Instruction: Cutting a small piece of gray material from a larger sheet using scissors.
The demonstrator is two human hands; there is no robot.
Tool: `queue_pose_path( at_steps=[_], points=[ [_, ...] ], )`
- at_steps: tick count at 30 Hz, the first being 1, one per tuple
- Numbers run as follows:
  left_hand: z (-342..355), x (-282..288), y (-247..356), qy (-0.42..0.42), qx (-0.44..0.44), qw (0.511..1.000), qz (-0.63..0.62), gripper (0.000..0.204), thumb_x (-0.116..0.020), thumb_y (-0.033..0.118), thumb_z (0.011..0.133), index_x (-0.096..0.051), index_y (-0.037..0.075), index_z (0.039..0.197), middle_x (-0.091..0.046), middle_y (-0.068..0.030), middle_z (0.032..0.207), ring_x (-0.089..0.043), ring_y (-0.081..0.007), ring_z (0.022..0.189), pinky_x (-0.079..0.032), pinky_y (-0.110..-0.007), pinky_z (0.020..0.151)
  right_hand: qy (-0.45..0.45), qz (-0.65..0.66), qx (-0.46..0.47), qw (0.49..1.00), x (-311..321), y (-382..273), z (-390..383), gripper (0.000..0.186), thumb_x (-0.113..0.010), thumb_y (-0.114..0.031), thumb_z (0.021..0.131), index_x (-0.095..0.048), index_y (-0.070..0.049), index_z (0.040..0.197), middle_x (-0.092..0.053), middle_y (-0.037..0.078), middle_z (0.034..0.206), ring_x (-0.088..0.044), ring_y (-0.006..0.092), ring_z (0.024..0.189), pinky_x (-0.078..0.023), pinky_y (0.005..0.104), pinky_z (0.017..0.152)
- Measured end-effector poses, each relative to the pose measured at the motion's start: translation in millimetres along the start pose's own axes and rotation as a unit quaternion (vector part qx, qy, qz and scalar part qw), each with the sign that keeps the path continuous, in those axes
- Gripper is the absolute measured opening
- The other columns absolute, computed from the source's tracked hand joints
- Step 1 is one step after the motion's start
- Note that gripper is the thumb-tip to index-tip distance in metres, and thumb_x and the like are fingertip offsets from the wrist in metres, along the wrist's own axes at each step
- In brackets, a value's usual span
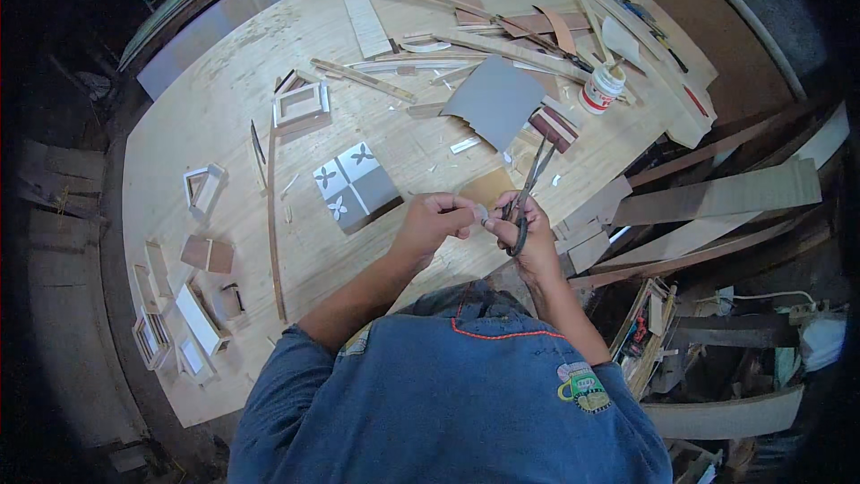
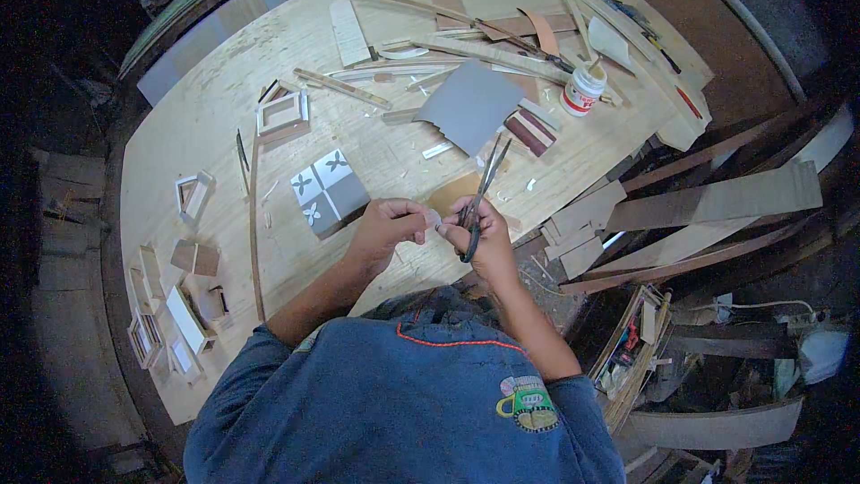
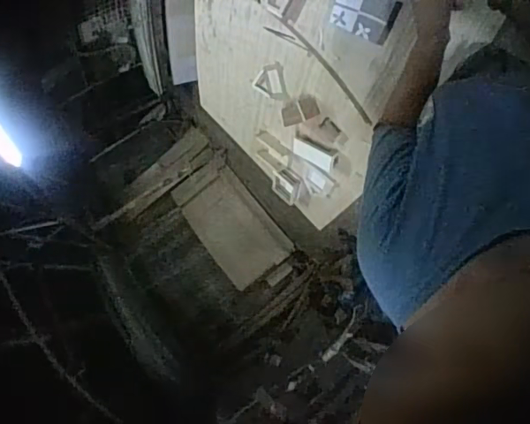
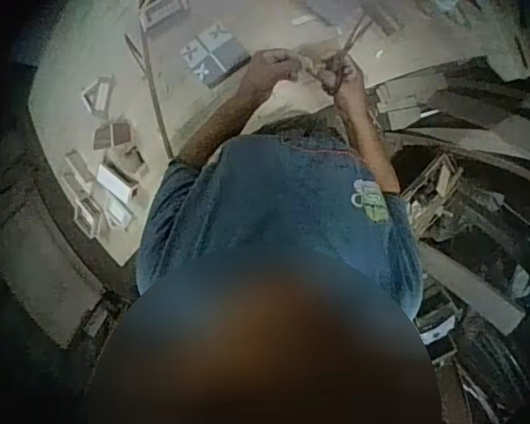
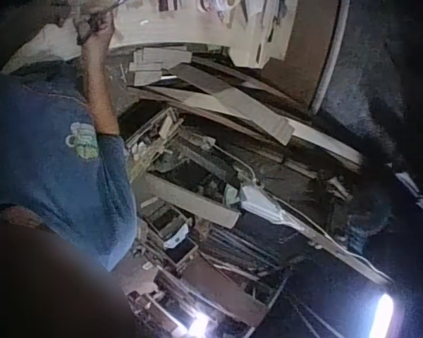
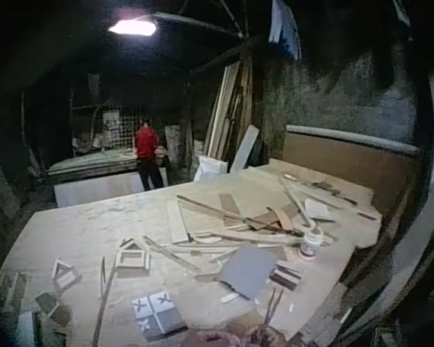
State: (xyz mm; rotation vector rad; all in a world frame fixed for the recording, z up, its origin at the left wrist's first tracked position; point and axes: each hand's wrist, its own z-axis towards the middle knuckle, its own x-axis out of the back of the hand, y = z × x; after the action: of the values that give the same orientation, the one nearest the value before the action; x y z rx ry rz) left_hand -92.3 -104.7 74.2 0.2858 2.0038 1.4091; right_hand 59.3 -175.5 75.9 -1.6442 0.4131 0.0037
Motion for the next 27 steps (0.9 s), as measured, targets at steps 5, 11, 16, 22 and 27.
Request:
queue_pose_path(
  at_steps=[5,11,16,22,27],
  points=[
    [-1.0,-0.9,-5.8,0.018,0.012,0.999,-0.032,0.021,-0.063,0.010,0.074,-0.061,-0.005,0.089,-0.060,-0.0056,0.074,-0.052,-0.0097,0.059,-0.043,-0.022,0.055,0.021,0.024,-0.011,0.999,-2.2,1.9,0.6,0.029,-0.066,-0.004,0.069,-0.051,-0.009,0.092,-0.058,-0.001,0.074,-0.047,0.0032,0.055,-0.034,0.0167,0.045],
    [2.2,-1.2,-10.5,0.018,-0.036,0.999,0.013,0.021,-0.063,0.011,0.074,-0.061,-0.004,0.090,-0.060,-0.0053,0.076,-0.053,-0.0095,0.062,-0.043,-0.022,0.056,0.016,0.029,0.003,0.999,-3.7,1.9,1.2,0.028,-0.066,-0.003,0.069,-0.051,-0.008,0.092,-0.058,-0.001,0.073,-0.047,0.0034,0.056,-0.033,0.0165,0.046],
    [2.9,1.0,-9.4,0.027,-0.030,0.999,-0.001,0.019,-0.063,0.013,0.074,-0.062,-0.002,0.087,-0.059,-0.0043,0.073,-0.052,-0.0092,0.061,-0.043,-0.022,0.057,-0.021,-0.070,0.024,0.997,-1.4,-0.7,2.4,0.021,-0.066,-0.007,0.069,-0.054,-0.006,0.086,-0.053,-0.002,0.064,-0.045,0.0043,0.049,-0.034,0.0170,0.042],
    [3.5,4.6,-4.5,0.026,-0.030,0.999,-0.015,0.015,-0.061,0.012,0.075,-0.061,-0.001,0.084,-0.058,-0.0029,0.069,-0.051,-0.0087,0.060,-0.043,-0.022,0.057,-0.098,-0.126,-0.046,0.986,7.3,1.6,-6.8,0.020,-0.070,-0.013,0.069,-0.057,-0.003,0.080,-0.050,-0.003,0.059,-0.047,0.0044,0.056,-0.037,0.0190,0.052],
    [5.0,7.3,-3.9,0.018,-0.040,0.999,-0.011,0.013,-0.060,0.010,0.075,-0.061,-0.001,0.082,-0.058,-0.0030,0.069,-0.051,-0.0086,0.060,-0.042,-0.022,0.056,-0.147,-0.317,0.029,0.936,15.2,4.5,-8.7,0.033,-0.072,-0.028,0.065,-0.057,-0.005,0.082,-0.050,0.000,0.058,-0.049,0.0095,0.055,-0.039,0.0263,0.051]
  ],
)
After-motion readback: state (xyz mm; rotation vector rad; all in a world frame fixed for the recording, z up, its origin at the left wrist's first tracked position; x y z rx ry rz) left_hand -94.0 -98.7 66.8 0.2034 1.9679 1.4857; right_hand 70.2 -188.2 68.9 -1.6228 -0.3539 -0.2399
